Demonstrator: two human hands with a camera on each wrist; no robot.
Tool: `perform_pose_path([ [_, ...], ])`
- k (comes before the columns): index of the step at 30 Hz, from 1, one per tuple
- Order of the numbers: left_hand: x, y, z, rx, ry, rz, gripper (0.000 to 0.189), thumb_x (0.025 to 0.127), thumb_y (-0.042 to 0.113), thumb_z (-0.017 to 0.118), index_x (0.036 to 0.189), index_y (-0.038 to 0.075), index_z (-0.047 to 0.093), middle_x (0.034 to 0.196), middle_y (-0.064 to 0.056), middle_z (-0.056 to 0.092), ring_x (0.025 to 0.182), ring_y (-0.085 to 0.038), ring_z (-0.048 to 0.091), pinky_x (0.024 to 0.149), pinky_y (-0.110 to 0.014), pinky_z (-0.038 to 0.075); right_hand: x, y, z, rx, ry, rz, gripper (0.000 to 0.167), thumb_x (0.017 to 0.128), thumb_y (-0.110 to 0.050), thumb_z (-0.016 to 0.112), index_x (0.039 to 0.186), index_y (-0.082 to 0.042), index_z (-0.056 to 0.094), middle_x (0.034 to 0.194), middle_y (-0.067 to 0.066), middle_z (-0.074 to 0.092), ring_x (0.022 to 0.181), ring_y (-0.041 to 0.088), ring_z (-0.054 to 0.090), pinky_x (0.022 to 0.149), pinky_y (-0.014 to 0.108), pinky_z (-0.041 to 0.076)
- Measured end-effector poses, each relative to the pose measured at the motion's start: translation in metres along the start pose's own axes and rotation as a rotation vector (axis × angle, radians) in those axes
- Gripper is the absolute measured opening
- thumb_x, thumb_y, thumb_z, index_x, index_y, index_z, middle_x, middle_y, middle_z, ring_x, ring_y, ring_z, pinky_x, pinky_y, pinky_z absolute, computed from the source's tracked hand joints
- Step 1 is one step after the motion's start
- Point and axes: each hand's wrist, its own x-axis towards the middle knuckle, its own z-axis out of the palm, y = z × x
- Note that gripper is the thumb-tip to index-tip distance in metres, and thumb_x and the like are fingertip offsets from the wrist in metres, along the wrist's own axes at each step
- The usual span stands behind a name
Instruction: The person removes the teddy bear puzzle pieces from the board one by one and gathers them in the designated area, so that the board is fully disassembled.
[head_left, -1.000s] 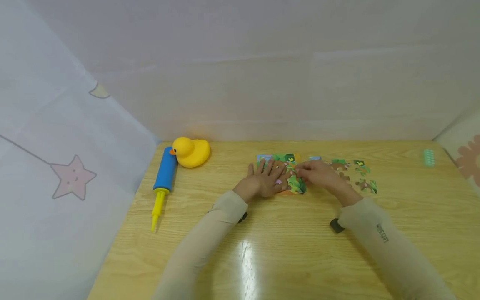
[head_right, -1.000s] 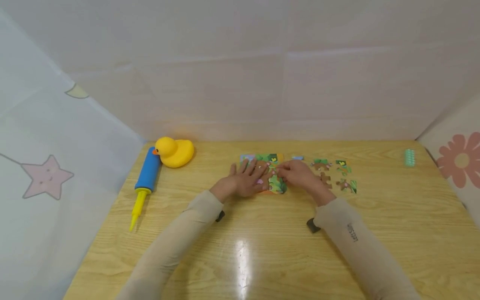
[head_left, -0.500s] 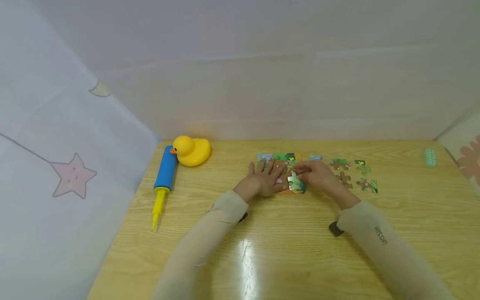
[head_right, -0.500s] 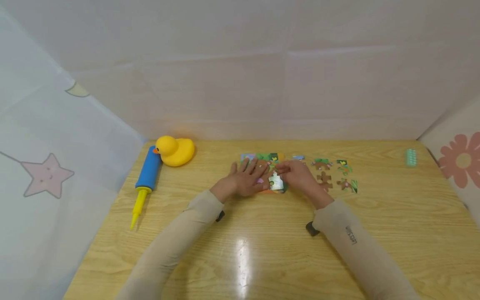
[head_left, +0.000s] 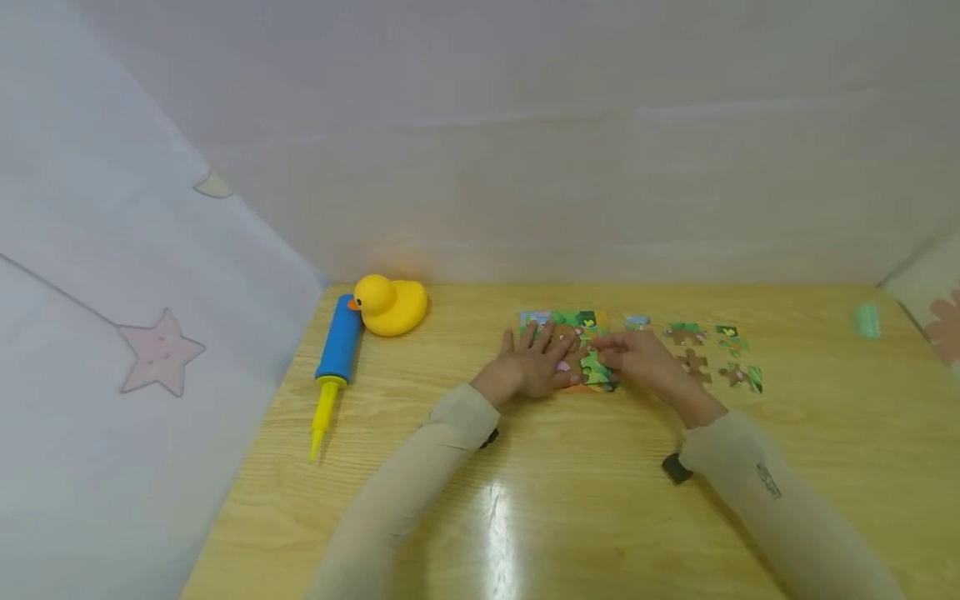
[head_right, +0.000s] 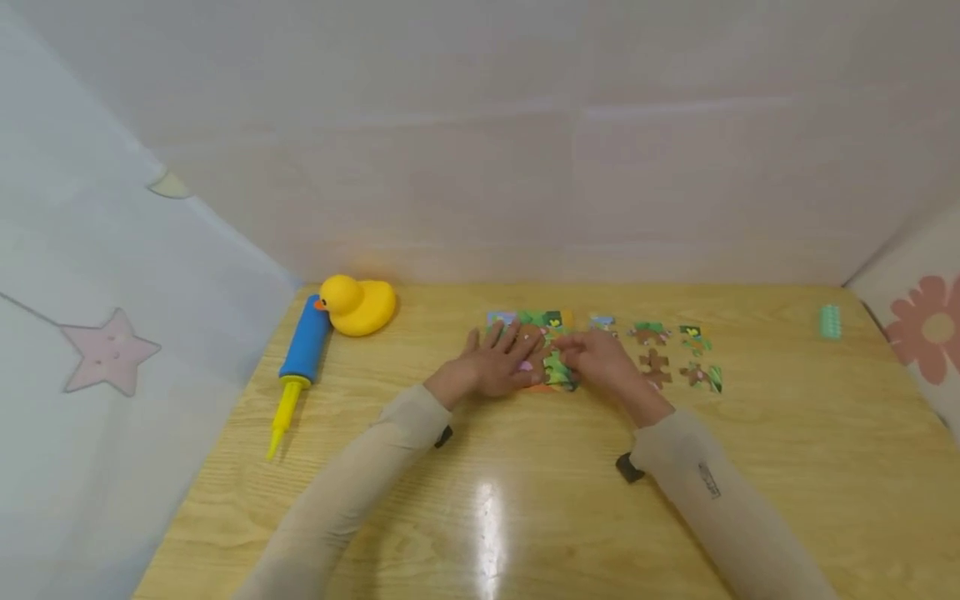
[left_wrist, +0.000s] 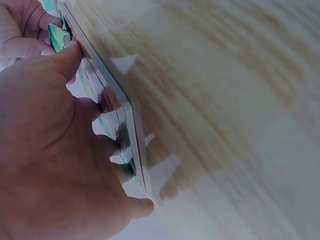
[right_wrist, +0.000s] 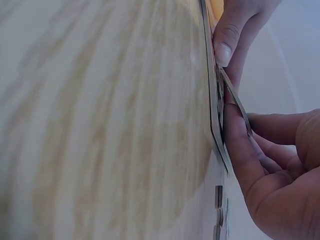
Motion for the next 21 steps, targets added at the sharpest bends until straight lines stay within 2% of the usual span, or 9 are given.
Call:
perform_pose_path([
  [4, 0.005, -0.001, 0.004, -0.004, -0.016, -0.02, 0.077, 0.1, 0.073, 0.025, 0.159, 0.044, -0.015, 0.169, 0.003, -0.024, 0.157, -0.027, -0.022, 0.123, -0.063, -0.011, -0.001, 0.004, -0.003, 0.031, 0.008, 0.017, 0.042, 0.105, -0.016, 0.055, 0.143, 0.001, 0.055, 0.143, 0.026, 0.057, 0.111, 0.029, 0.067, 0.087, 0.035, 0.06],
  [9, 0.011, -0.004, 0.007, 0.009, 0.013, -0.013, 0.077, 0.1, 0.073, 0.026, 0.159, 0.045, -0.013, 0.17, 0.002, -0.021, 0.158, -0.028, -0.02, 0.125, -0.062, -0.007, -0.007, 0.01, -0.015, 0.119, 0.009, 0.043, 0.045, 0.106, -0.02, 0.053, 0.148, -0.002, 0.05, 0.149, 0.026, 0.051, 0.122, 0.035, 0.063, 0.092, 0.038, 0.06],
  [11, 0.011, -0.003, 0.007, 0.006, 0.016, 0.0, 0.077, 0.101, 0.071, 0.028, 0.16, 0.043, -0.012, 0.17, 0.0, -0.021, 0.158, -0.029, -0.02, 0.126, -0.06, -0.006, -0.012, 0.014, -0.022, 0.168, 0.015, 0.034, 0.047, 0.107, -0.019, 0.052, 0.15, -0.001, 0.047, 0.152, 0.026, 0.047, 0.124, 0.038, 0.061, 0.092, 0.038, 0.06],
  [14, 0.008, 0.001, 0.005, -0.004, 0.019, 0.014, 0.077, 0.102, 0.069, 0.03, 0.161, 0.041, -0.011, 0.17, -0.001, -0.02, 0.157, -0.029, -0.02, 0.127, -0.057, -0.006, -0.023, 0.018, -0.034, 0.176, 0.038, 0.031, 0.05, 0.108, -0.022, 0.051, 0.152, -0.001, 0.044, 0.157, 0.024, 0.041, 0.122, 0.038, 0.061, 0.093, 0.037, 0.06],
  [17, 0.007, 0.001, 0.004, 0.0, 0.032, 0.025, 0.077, 0.102, 0.068, 0.029, 0.162, 0.039, -0.009, 0.171, -0.003, -0.018, 0.158, -0.03, -0.019, 0.127, -0.059, -0.005, -0.032, 0.023, -0.045, 0.187, 0.058, 0.038, 0.052, 0.108, -0.025, 0.051, 0.154, -0.003, 0.041, 0.159, 0.023, 0.038, 0.114, 0.029, 0.063, 0.092, 0.035, 0.06],
  [20, 0.004, 0.001, 0.003, 0.013, 0.054, 0.035, 0.077, 0.102, 0.069, 0.028, 0.163, 0.038, -0.007, 0.172, -0.004, -0.016, 0.158, -0.032, -0.015, 0.127, -0.061, -0.003, -0.041, 0.033, -0.057, 0.186, 0.072, 0.048, 0.055, 0.108, -0.031, 0.051, 0.155, -0.005, 0.04, 0.138, 0.024, 0.051, 0.097, 0.02, 0.064, 0.088, 0.034, 0.061],
  [21, 0.002, 0.002, 0.002, 0.015, 0.065, 0.04, 0.077, 0.102, 0.069, 0.028, 0.163, 0.037, -0.006, 0.172, -0.005, -0.014, 0.159, -0.033, -0.013, 0.127, -0.06, -0.002, -0.044, 0.037, -0.06, 0.186, 0.08, 0.048, 0.056, 0.108, -0.032, 0.052, 0.156, -0.006, 0.04, 0.135, 0.02, 0.053, 0.095, 0.015, 0.065, 0.087, 0.033, 0.061],
])
